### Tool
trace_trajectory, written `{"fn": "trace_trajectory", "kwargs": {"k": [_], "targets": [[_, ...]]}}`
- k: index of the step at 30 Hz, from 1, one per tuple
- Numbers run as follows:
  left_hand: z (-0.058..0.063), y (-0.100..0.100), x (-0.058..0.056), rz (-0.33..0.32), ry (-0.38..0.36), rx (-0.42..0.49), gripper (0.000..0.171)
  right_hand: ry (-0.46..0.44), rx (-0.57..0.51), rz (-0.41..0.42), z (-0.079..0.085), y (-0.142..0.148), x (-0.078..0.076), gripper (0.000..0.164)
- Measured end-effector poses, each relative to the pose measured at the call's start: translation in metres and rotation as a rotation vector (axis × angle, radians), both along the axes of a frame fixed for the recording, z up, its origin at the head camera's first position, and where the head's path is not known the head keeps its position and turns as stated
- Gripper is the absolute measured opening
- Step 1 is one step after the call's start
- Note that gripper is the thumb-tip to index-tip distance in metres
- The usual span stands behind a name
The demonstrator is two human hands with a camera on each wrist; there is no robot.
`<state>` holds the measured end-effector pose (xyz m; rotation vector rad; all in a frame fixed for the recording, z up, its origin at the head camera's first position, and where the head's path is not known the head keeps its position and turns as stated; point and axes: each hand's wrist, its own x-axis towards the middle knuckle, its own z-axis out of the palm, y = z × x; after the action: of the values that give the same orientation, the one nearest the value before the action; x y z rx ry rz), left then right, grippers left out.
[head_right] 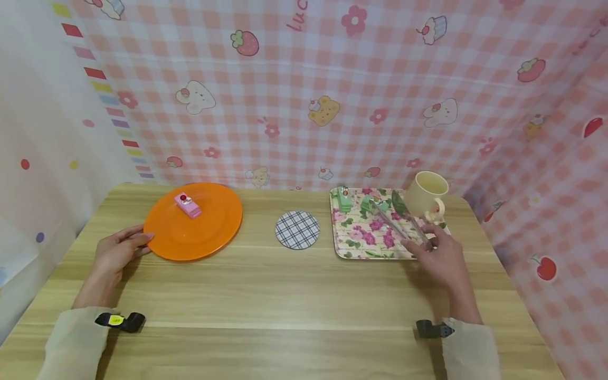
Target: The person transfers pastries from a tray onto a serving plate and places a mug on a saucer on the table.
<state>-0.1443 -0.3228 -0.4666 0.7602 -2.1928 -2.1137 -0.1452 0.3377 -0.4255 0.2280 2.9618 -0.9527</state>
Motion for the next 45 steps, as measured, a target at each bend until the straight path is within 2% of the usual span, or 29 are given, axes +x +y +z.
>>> {"fn": "trace_trajectory", "kwargs": {"k": [6,16,25,31,45], "targets": [[0.001,0.0,0.0,0.002,-0.006,-0.011,0.059,-0.03,-0.026,0.021,-0.009,0.001,-0.003,0.075],[-0.001,-0.001,-0.001,0.013,0.0,-0.008,0.058,0.002,-0.037,0.013,-0.016,-0.008,-0.006,0.075],[0.001,-0.002,0.0,-0.002,0.003,0.002,0.061,0.021,-0.005,0.028,-0.015,-0.01,-0.005,0.068],[0.0,-0.001,-0.001,-0.01,-0.004,-0.01,0.06,0.054,-0.03,0.045,-0.017,-0.013,-0.005,0.062],[-0.002,-0.002,-0.001,-0.014,0.003,-0.018,0.06,0.11,-0.011,0.052,-0.017,-0.016,-0.004,0.055]]}}
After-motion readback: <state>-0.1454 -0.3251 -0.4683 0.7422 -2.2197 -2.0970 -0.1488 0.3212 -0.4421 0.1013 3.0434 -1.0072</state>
